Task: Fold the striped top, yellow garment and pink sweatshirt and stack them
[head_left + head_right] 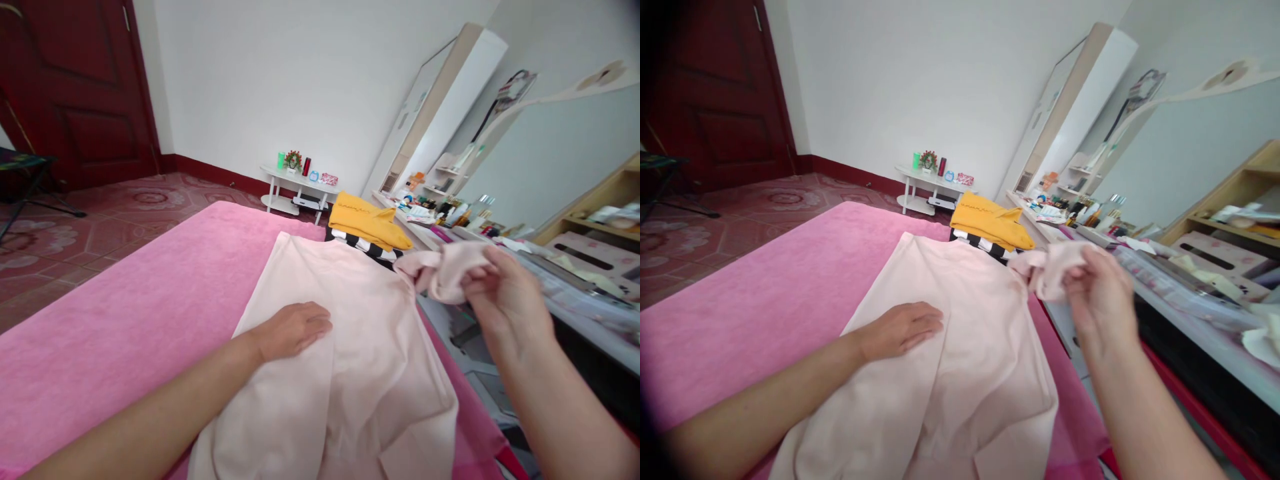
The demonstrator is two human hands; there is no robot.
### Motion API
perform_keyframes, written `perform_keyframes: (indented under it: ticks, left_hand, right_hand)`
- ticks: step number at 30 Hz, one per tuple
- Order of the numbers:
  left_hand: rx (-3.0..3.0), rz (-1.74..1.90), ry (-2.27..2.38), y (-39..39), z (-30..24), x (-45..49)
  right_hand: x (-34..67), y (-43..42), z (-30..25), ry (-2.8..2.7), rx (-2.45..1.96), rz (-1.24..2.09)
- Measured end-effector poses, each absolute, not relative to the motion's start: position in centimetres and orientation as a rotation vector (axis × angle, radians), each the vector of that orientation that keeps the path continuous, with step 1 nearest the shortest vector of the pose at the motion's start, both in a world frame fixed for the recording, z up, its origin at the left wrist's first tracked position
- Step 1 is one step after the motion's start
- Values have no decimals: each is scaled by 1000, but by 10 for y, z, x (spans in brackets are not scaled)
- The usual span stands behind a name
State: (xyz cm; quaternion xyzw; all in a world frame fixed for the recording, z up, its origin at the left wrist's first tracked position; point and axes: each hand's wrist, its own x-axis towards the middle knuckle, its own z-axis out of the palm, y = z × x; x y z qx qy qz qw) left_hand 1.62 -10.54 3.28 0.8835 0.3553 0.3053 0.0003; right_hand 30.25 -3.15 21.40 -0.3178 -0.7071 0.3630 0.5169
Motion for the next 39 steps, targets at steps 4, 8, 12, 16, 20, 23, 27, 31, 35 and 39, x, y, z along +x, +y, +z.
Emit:
perform_keyframes:
  ticks: [4,8,12,16,20,23,27,31,35,39]
  left_hand:
    - [2917,982,966,-115,35,18]
    - [2976,1089,999,-118,35,18]
    - [2873,1052,1393,-115,41,21]
    - [2519,934,2024,-106,36,23]
    - [2367,742,2132,-100,26,21]
    - [2398,741,2075,-101,29,20]
    - [2349,768,1987,-100,36,18]
    - [2108,902,1924,-88,41,9]
    - [1648,1174,1727,-61,66,-7]
    - [1208,1365,1484,-33,111,-24]
  right_hand:
    - [219,-104,213,-2164,-542,1116]
    - [231,-119,170,-2306,-763,1009]
    - [289,-106,100,-2290,-1169,635]
    - [332,-122,48,-2347,-1454,273]
    - [360,-139,35,-2263,-1661,168]
    - [378,-138,40,-2164,-1741,287]
    - [382,-138,49,-1940,-1571,830]
    - [359,-144,60,-1447,-1494,1265]
    - [336,-148,76,-1257,-1457,1375]
    - [315,-151,94,-1290,-1361,1460]
